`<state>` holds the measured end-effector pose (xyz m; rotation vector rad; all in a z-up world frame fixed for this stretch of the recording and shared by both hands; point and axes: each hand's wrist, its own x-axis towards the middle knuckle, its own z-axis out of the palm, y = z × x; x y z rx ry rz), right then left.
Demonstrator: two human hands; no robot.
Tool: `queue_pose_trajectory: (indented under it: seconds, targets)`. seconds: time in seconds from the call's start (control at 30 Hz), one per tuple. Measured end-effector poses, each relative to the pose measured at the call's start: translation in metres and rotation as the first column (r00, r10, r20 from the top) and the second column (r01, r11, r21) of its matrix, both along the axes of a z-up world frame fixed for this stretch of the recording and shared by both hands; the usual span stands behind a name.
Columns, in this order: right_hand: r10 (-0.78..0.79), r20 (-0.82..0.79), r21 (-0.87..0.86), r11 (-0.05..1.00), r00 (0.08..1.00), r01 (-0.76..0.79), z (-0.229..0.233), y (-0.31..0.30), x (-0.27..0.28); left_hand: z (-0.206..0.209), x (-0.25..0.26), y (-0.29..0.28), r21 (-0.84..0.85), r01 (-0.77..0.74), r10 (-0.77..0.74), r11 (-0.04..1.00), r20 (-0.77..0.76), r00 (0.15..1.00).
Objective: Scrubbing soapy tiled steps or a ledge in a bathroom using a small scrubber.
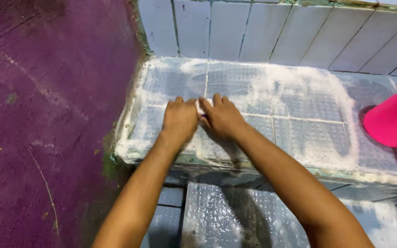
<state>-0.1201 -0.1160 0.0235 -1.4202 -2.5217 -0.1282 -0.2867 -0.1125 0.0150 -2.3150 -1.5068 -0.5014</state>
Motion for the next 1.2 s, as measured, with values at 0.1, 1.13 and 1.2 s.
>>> queue_pose_trajectory:
  seconds: [0.1,1.13,1.2]
  targets:
    - [-0.054,0.049,0.093,0.994,0.997,0.049,-0.018,0.048,-0.009,0.001,-0.009,0.051,-0.163,-0.053,0.053,0.985,-0.008,0.999]
    - [0.034,0.036,0.199,0.979,0.999,-0.041,-0.031,0.033,-0.057,0.011,-0.050,0.012,-0.156,-0.143,0.123,0.977,-0.133,0.984]
    - [-0.018,0.054,0.193,0.981,0.998,0.008,-0.033,0.041,-0.064,0.005,-0.054,0.027,-0.239,-0.200,0.180,0.950,-0.105,0.978]
